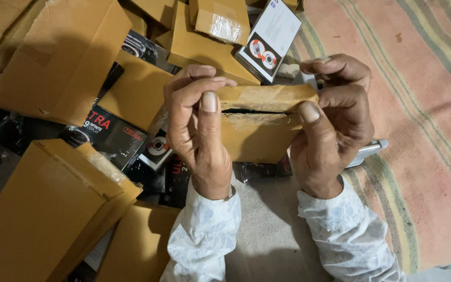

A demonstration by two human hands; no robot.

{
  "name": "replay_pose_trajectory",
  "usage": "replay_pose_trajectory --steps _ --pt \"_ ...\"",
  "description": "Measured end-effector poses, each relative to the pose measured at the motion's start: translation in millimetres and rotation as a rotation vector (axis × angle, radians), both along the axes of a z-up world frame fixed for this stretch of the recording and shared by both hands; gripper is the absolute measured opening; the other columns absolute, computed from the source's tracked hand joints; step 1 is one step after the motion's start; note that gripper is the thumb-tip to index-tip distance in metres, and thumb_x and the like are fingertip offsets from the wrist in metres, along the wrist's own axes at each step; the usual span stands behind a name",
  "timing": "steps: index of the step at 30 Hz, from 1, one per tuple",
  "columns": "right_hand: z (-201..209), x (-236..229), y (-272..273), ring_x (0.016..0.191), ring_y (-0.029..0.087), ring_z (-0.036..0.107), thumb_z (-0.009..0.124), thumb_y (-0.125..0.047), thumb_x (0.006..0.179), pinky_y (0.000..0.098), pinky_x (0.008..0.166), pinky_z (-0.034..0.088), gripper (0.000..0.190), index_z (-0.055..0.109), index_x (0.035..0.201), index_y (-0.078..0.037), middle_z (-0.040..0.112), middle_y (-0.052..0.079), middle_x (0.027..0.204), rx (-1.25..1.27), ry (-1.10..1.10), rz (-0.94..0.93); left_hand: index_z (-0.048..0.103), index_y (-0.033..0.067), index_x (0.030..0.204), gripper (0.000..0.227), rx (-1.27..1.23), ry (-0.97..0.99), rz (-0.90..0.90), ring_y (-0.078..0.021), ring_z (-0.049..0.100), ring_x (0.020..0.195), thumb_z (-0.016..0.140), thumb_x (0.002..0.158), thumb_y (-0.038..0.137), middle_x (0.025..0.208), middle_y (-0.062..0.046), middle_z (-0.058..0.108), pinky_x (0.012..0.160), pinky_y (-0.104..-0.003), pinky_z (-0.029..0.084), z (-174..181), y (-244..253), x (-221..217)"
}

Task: The person repeatedly places small black product boxes into brown cardboard shipping boxes, closes the flaps, and seals them with clear packing tape using a tape dispenser. Finished boxes are stacked on the right side of the table.

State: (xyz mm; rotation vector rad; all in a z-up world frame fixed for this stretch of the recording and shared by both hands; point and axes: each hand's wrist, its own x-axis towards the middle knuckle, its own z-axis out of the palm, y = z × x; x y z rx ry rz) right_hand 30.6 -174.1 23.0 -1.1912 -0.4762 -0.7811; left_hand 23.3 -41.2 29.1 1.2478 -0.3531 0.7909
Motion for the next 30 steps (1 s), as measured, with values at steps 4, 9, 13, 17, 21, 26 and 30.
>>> replay_pose_trajectory --steps 4,9,13,17,21,26,30 --pt "-0.1 3.7 -5.1 0.113 0.020 0.057 0.066 -0.005 0.097 0.0345 0.107 0.046 0.010 0.058 0.094 0.000 0.056 0.011 0.123 0.027 -0.003 0.026 0.064 0.0014 0.114 0.014 -0.016 0.043 0.017 -0.0114 0.056 0.102 0.058 0.113 0.014 0.126 -0.007 0.055 0.093 -0.027 0.049 1.0 -3.0 0.6" --pt "-0.5 6.4 -6.4 0.111 0.021 0.057 0.065 -0.006 0.097 0.0345 0.106 0.046 0.009 0.060 0.095 0.001 0.056 0.013 0.121 0.124 0.059 0.074 0.059 0.0036 0.117 0.018 -0.166 0.072 -0.008 -0.0091 0.055 0.104 0.070 0.104 0.009 0.126 -0.005 0.052 0.090 -0.023 0.047 -3.2 -11.3 -0.7" --pt "-3.3 6.0 -7.0 0.110 0.020 0.058 0.065 -0.006 0.099 0.0341 0.107 0.046 0.011 0.061 0.093 0.002 0.057 0.013 0.121 0.148 0.073 0.098 0.066 0.0007 0.106 0.011 -0.110 0.080 0.028 -0.0078 0.054 0.100 0.074 0.110 0.006 0.125 -0.004 0.054 0.084 -0.021 0.046 -7.6 -9.9 -5.9" --pt "-5.2 7.1 -8.4 0.108 0.018 0.059 0.065 -0.006 0.099 0.0350 0.106 0.049 0.009 0.062 0.099 0.002 0.058 0.013 0.121 0.155 0.069 0.121 0.065 0.0009 0.096 0.017 -0.129 0.087 -0.037 -0.0072 0.053 0.093 0.074 0.110 0.006 0.126 -0.005 0.055 0.079 -0.021 0.047 -6.0 -6.0 -8.8" --pt "-4.4 8.0 -7.3 0.106 0.018 0.060 0.066 -0.005 0.100 0.0348 0.105 0.051 0.008 0.062 0.102 0.002 0.058 0.012 0.119 0.170 0.086 0.150 0.059 0.0036 0.091 0.023 0.010 0.099 0.056 -0.0073 0.058 0.104 0.074 0.106 0.011 0.127 -0.004 0.056 0.083 -0.022 0.051 0.5 -2.0 -4.7" --pt "0.3 11.5 -3.6 0.108 0.019 0.063 0.067 -0.001 0.100 0.0348 0.103 0.051 0.009 0.059 0.105 -0.001 0.057 0.010 0.116 0.143 0.075 0.192 0.053 0.0046 0.091 0.025 0.143 0.156 0.069 -0.0070 0.057 0.099 0.072 0.106 0.011 0.126 -0.005 0.055 0.069 -0.018 0.045 9.3 9.6 -1.7" --pt "2.6 12.8 -3.2 0.105 0.019 0.063 0.064 -0.005 0.099 0.0355 0.100 0.053 0.013 0.056 0.110 -0.004 0.057 0.010 0.117 0.028 0.039 0.148 0.046 0.0105 0.099 0.024 0.040 0.081 -0.046 -0.0115 0.067 0.111 0.069 0.097 0.018 0.121 -0.003 0.052 0.060 -0.015 0.047 7.4 11.6 8.2"
